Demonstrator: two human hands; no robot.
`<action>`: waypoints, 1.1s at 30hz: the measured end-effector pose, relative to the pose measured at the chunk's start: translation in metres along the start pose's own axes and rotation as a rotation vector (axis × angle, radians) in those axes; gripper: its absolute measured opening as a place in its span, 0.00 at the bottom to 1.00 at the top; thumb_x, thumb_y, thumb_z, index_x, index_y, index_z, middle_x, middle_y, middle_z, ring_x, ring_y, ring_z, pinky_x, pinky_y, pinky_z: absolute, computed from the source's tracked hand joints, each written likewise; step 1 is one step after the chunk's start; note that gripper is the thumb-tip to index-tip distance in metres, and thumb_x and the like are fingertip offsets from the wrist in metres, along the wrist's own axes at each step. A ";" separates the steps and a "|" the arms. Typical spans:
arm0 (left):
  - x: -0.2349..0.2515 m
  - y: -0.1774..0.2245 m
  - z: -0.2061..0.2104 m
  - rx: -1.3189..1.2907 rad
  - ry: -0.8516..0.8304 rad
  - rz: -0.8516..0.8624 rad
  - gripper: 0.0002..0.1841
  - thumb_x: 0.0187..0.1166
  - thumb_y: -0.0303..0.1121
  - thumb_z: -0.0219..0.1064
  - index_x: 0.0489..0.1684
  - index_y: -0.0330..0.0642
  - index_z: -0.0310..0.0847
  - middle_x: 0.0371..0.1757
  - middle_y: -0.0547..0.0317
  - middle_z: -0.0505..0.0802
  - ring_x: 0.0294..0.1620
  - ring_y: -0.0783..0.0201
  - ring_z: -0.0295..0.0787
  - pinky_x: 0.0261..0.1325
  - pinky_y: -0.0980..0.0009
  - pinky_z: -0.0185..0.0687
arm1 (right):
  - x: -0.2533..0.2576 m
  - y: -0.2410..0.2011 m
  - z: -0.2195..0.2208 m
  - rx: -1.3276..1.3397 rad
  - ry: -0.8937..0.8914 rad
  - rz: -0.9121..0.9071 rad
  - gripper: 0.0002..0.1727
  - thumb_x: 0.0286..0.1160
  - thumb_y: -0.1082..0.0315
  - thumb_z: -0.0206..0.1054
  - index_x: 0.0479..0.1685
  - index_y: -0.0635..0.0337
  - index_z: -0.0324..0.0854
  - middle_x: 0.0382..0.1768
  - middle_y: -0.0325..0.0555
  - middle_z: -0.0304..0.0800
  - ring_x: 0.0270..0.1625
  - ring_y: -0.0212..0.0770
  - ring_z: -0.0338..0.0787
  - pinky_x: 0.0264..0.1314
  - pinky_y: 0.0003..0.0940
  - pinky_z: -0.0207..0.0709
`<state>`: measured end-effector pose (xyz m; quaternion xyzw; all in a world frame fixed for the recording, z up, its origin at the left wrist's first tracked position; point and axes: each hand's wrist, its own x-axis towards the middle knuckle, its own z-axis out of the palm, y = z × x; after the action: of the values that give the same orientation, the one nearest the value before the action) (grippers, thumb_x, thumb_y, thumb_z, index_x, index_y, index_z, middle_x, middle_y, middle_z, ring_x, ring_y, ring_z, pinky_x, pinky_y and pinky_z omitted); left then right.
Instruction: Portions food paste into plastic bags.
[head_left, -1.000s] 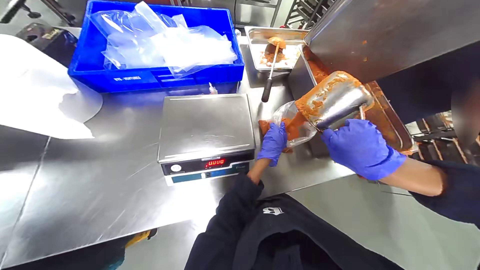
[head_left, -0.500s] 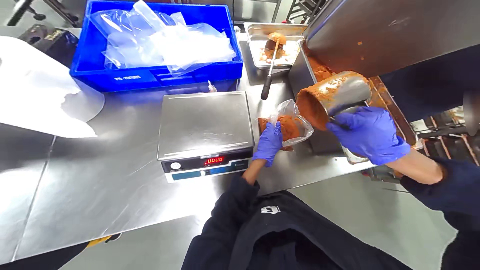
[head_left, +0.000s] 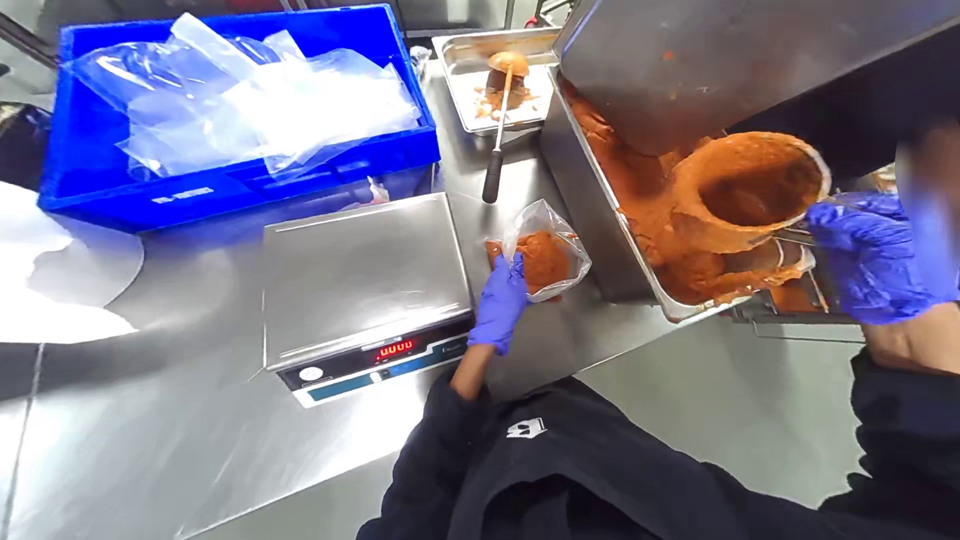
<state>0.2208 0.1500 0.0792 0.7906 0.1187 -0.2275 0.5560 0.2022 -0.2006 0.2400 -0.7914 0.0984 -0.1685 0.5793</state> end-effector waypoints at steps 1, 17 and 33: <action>0.000 0.000 0.000 -0.003 0.004 0.000 0.30 0.95 0.50 0.40 0.81 0.33 0.64 0.58 0.34 0.89 0.58 0.44 0.90 0.63 0.44 0.84 | 0.005 0.004 -0.011 -0.051 0.028 0.017 0.15 0.63 0.75 0.68 0.20 0.37 0.85 0.19 0.17 0.86 0.21 0.16 0.80 0.26 0.13 0.75; 0.007 0.014 -0.013 0.275 0.153 0.130 0.39 0.83 0.31 0.62 0.96 0.52 0.48 0.86 0.40 0.71 0.82 0.41 0.72 0.80 0.41 0.68 | 0.083 0.099 0.086 -1.300 -1.149 0.084 0.12 0.76 0.62 0.72 0.43 0.63 0.92 0.43 0.63 0.92 0.53 0.66 0.88 0.57 0.69 0.74; 0.034 0.040 -0.003 0.146 -0.015 -0.037 0.37 0.86 0.37 0.60 0.95 0.53 0.46 0.74 0.35 0.82 0.71 0.38 0.82 0.70 0.37 0.75 | -0.006 0.060 -0.037 0.194 0.111 0.111 0.19 0.63 0.78 0.64 0.21 0.37 0.86 0.19 0.19 0.89 0.17 0.16 0.78 0.21 0.13 0.72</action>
<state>0.2686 0.1364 0.0968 0.8250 0.1123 -0.2515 0.4935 0.1852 -0.2500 0.1925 -0.7142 0.1575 -0.1885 0.6554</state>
